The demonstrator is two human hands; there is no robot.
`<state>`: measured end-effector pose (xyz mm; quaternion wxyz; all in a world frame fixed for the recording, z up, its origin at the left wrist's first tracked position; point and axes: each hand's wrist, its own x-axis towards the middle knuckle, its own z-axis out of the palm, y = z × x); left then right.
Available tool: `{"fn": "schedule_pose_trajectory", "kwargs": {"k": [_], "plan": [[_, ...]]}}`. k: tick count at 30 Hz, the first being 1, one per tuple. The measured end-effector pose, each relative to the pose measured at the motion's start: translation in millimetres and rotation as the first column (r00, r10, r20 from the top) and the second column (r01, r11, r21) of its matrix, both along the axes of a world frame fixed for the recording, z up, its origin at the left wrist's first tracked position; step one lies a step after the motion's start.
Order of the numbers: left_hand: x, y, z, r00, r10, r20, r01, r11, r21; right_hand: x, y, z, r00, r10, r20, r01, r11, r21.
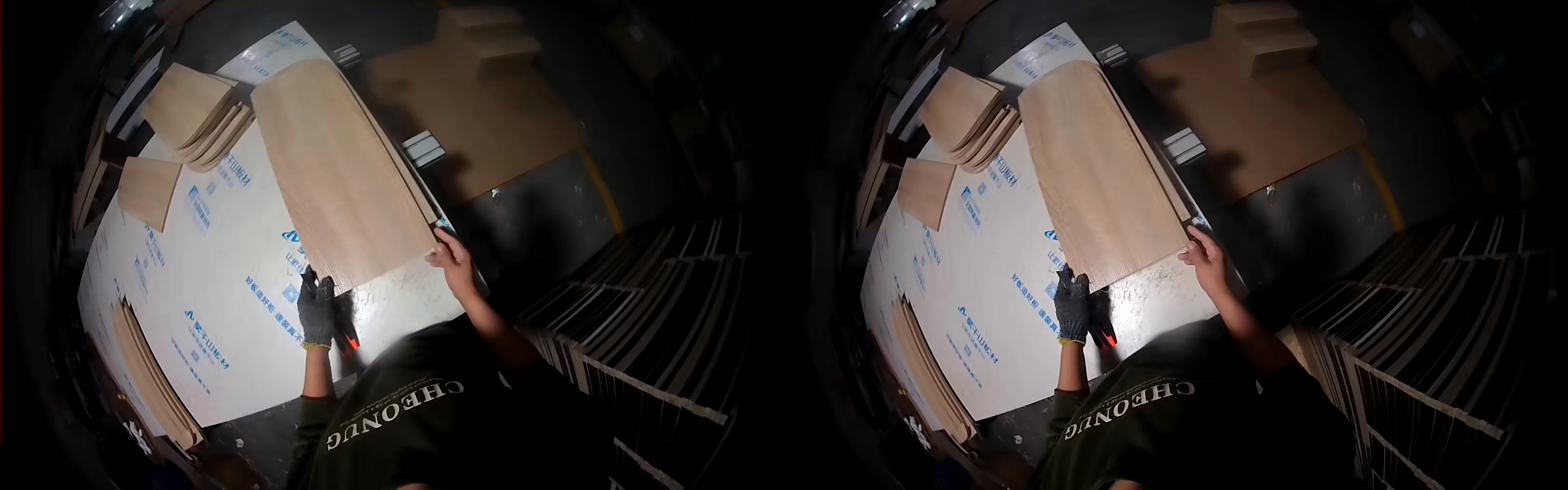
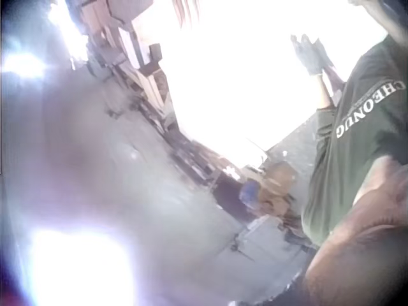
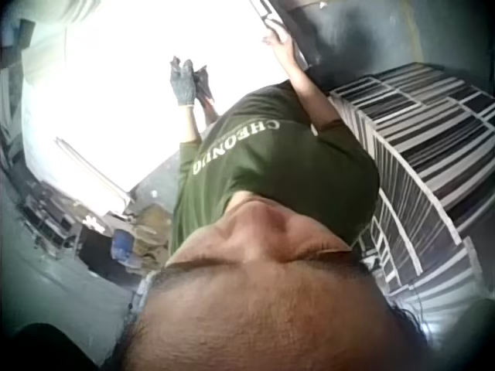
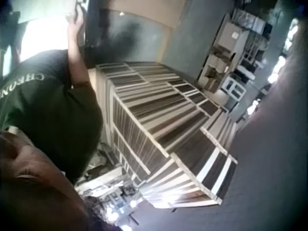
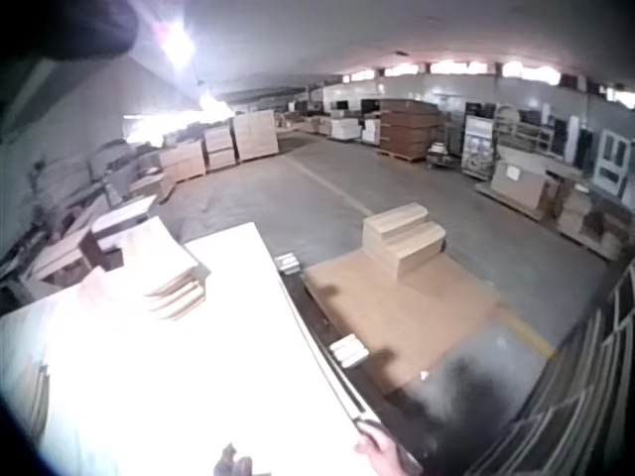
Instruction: The person is using a blade to shave or trim the edges of curved wooden boards.
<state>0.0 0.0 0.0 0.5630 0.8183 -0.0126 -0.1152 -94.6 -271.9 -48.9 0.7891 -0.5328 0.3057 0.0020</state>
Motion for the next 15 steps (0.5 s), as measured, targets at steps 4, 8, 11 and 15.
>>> {"fn": "schedule_pose_trajectory", "kwargs": {"k": [4,8,11,15], "plan": [[-17,-12,-12,0.995,0.086,-0.051,-0.085,0.996,0.011,-7,-10,-3,0.961,-0.091,0.261,0.196,0.890,-0.413],[1,-25,-3,0.995,0.098,-0.035,-0.097,0.994,0.045,45,-12,-3,0.930,-0.028,0.367,0.321,0.549,-0.772],[7,-39,4,0.991,0.127,-0.031,-0.122,0.986,0.117,69,-14,-4,0.884,-0.007,0.468,0.395,0.548,-0.737],[18,-33,-5,0.988,0.149,-0.029,-0.148,0.988,0.031,84,-7,2,0.938,-0.178,0.298,0.329,0.725,-0.606]]}}
